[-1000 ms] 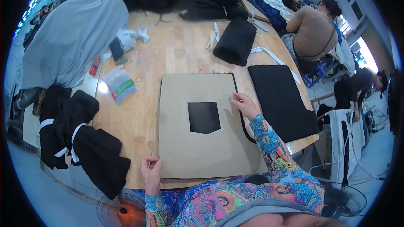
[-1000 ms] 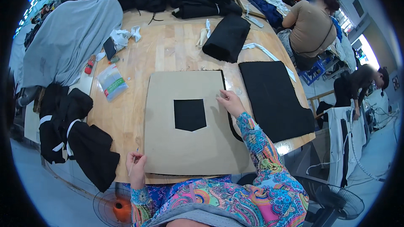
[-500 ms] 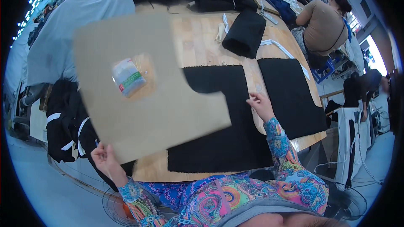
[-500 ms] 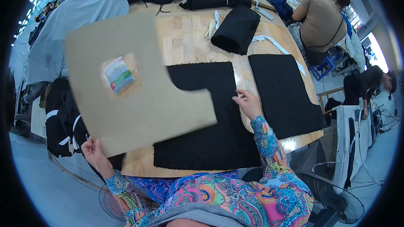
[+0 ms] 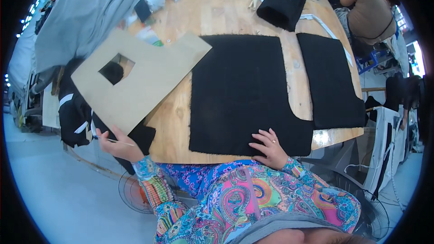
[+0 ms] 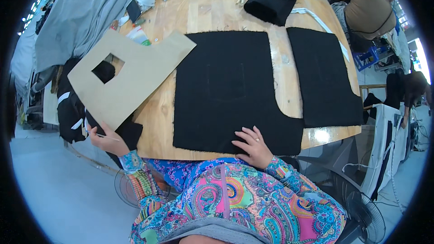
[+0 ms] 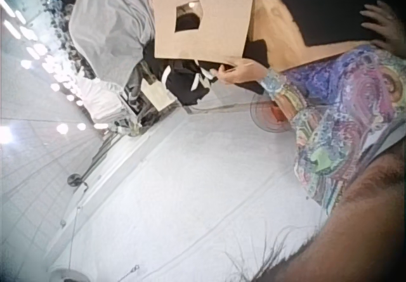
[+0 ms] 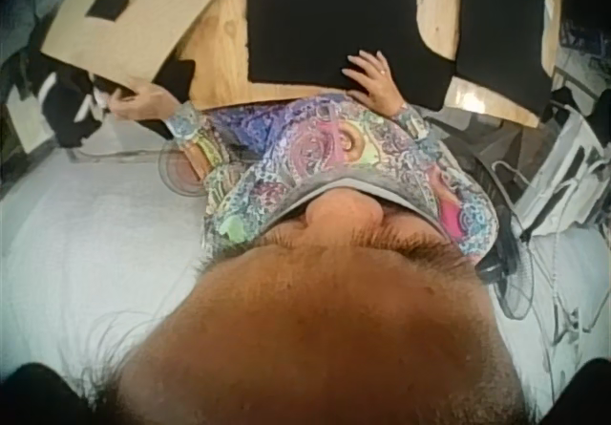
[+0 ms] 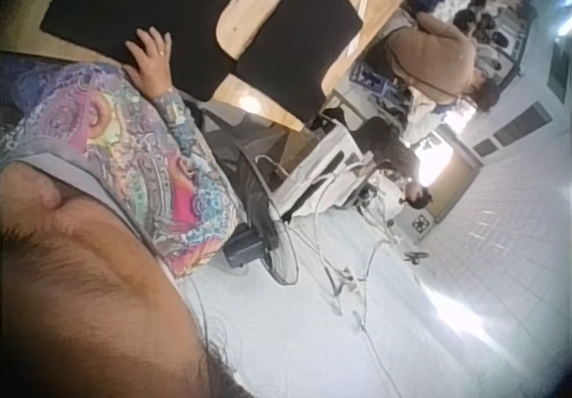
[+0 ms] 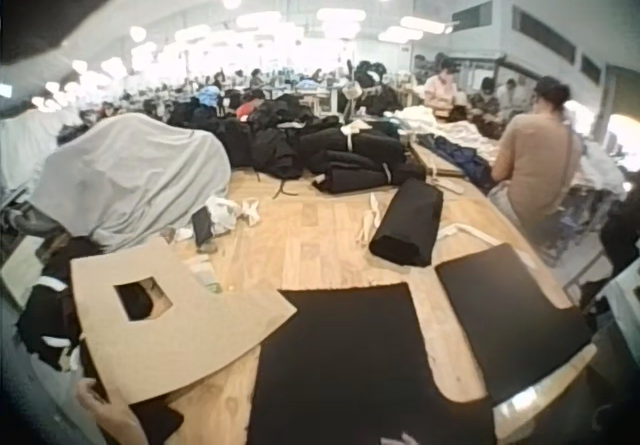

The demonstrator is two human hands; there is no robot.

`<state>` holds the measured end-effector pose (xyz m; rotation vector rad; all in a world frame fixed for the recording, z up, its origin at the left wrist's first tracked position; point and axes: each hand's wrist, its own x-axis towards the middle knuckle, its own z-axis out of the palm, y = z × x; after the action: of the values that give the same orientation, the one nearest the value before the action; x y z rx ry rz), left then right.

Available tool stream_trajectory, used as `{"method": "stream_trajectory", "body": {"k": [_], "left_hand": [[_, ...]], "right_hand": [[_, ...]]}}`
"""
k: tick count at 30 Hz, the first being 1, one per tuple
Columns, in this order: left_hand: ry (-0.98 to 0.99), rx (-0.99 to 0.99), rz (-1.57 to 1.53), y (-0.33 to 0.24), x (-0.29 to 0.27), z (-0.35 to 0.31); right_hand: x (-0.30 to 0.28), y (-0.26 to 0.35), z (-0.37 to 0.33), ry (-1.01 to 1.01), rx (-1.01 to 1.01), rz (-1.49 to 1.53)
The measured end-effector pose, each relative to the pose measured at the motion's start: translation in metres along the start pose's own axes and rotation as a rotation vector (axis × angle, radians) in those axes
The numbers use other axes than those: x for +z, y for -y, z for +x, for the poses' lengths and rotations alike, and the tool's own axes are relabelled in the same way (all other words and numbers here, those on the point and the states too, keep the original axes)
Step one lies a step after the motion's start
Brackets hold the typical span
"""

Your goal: The person uses a cardboard template with a cutout to mark a black fabric piece on a wooden table. They repeatedly place the template on the fabric, trace the cutout shape with a white marking tool, and then move the template to a new position to repeat the process.

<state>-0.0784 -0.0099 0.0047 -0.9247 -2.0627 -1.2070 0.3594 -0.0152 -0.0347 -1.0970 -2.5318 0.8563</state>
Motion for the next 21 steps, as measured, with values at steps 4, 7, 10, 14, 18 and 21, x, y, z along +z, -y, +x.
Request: {"method": "stream_trajectory", "body": {"k": [4, 7, 10, 14, 18, 21], "left_hand": [[0.765, 0.555, -0.431, -0.009, -0.032, -0.043], [1.171, 0.914, -0.557, -0.073, -0.041, -0.057], [1.231, 1.027, -0.561, -0.061, -0.035, -0.068], [1.445, 0.694, -0.666, -0.059, -0.018, -0.068], [1.772, 0.263, -0.606, -0.064, 0.003, -0.057], [1.84, 0.2, -0.675, -0.066, 0.017, -0.048]], "right_hand": [[0.007, -0.004, 0.002, -0.01, -0.009, 0.039], [0.009, -0.011, 0.0, -0.04, -0.006, 0.053], [0.007, -0.012, 0.001, -0.049, -0.002, 0.091], [0.003, -0.011, 0.001, -0.051, 0.002, 0.142], [0.002, -0.01, 0.002, -0.035, -0.008, 0.164], [-0.002, -0.008, 0.003, -0.046, -0.011, 0.172]]}}
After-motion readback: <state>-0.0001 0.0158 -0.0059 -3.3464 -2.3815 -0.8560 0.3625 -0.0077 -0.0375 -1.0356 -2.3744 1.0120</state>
